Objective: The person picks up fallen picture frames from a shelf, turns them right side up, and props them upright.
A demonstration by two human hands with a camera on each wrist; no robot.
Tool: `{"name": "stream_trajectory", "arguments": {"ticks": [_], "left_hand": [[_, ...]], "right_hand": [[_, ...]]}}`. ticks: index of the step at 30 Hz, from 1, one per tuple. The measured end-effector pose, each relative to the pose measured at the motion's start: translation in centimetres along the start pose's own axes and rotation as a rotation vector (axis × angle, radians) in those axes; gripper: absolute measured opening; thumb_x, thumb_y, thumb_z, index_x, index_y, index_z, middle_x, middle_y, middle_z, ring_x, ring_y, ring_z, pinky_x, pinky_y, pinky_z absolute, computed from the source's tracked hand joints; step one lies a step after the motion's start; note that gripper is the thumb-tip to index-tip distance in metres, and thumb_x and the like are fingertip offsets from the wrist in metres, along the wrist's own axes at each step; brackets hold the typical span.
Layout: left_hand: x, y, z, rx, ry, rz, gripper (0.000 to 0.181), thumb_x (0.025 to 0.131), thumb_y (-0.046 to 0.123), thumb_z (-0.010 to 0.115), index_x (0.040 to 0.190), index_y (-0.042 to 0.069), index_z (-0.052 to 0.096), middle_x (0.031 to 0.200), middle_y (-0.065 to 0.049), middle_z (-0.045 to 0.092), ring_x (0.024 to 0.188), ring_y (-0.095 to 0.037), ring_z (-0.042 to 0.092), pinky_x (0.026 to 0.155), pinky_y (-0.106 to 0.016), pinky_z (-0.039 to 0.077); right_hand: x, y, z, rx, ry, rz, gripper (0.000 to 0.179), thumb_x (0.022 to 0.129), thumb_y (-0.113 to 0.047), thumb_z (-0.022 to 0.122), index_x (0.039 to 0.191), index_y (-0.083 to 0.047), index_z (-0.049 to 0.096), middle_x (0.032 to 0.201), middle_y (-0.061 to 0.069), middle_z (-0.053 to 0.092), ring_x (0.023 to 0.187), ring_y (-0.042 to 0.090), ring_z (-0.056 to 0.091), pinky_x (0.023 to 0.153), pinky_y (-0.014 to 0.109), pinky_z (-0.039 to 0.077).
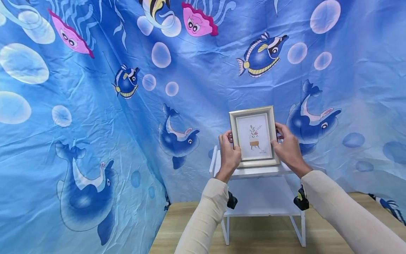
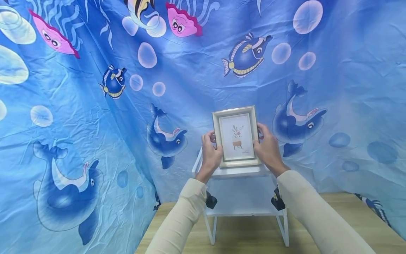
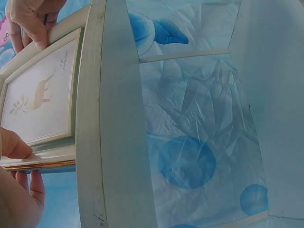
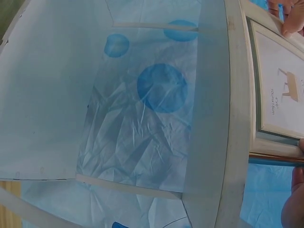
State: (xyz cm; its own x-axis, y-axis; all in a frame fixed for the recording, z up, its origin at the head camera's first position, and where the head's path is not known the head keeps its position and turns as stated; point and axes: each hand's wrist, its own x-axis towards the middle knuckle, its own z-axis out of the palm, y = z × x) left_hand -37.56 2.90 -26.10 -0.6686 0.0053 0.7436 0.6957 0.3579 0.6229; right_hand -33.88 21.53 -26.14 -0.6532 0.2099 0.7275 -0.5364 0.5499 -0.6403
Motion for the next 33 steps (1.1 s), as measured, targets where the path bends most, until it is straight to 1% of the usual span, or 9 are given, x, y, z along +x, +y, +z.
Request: {"name": "stream_trajectory", "arguments": {"ticks": [5,13,18,24,30,33], "left_hand": [[-0.03,0.10,-0.04,0.007,-0.007,0.009,0.055,0.083,-0.016,0.051,0.134,0.003,0.044,0.119,-0.011,0.044,0.100,-0.018,0.047,0.081,-0.026,0.046],[-0.25,0.19,-0.03,0.015,0.004,0.017,0.054,0.083,-0.016,0.051,0.133,0.003,0.043,0.119,-0.010,0.044,0.100,-0.017,0.048,0.081,-0.026,0.048],[-0.27,0.33,-0.01,0.017,0.009,0.024,0.052,0.084,-0.016,0.052,0.132,0.003,0.043,0.118,-0.010,0.045,0.100,-0.017,0.048,0.082,-0.026,0.048],[-0.19,0.38,-0.04,0.007,0.009,0.036,0.054,0.082,-0.019,0.054,0.130,0.003,0.043,0.116,-0.011,0.045,0.098,-0.018,0.048,0.077,-0.023,0.047],[-0.30,0.34,-0.25,-0.012,0.000,0.046,0.055,0.081,-0.020,0.053,0.129,0.004,0.041,0.116,-0.010,0.045,0.098,-0.016,0.048,0.076,-0.021,0.048],[-0.33,0.29,-0.38,-0.015,-0.006,0.050,0.055,0.081,-0.020,0.053,0.129,0.004,0.040,0.116,-0.011,0.044,0.098,-0.015,0.047,0.075,-0.021,0.047]], "right_hand": [[-0.05,-0.13,-0.09,0.006,0.008,-0.005,0.060,0.090,0.010,0.057,0.146,0.004,0.038,0.142,0.029,0.050,0.114,0.045,0.059,0.093,0.059,0.048],[-0.13,-0.38,-0.10,0.009,0.039,-0.039,0.058,0.087,0.014,0.059,0.142,0.004,0.040,0.140,0.030,0.051,0.113,0.045,0.060,0.094,0.058,0.048],[-0.27,-0.54,-0.18,0.013,0.040,-0.036,0.059,0.087,0.015,0.060,0.141,0.004,0.039,0.140,0.030,0.051,0.115,0.046,0.059,0.096,0.060,0.046],[-0.35,-0.53,-0.21,0.017,0.033,-0.033,0.059,0.086,0.017,0.059,0.140,0.004,0.038,0.141,0.030,0.051,0.117,0.046,0.058,0.097,0.059,0.046],[-0.28,-0.70,-0.16,0.012,0.020,-0.026,0.057,0.088,0.015,0.057,0.139,0.003,0.037,0.144,0.029,0.048,0.120,0.045,0.056,0.100,0.060,0.044],[-0.28,-0.74,-0.15,0.010,0.020,-0.027,0.056,0.088,0.016,0.057,0.138,0.003,0.036,0.143,0.029,0.049,0.120,0.046,0.057,0.099,0.061,0.045]]}}
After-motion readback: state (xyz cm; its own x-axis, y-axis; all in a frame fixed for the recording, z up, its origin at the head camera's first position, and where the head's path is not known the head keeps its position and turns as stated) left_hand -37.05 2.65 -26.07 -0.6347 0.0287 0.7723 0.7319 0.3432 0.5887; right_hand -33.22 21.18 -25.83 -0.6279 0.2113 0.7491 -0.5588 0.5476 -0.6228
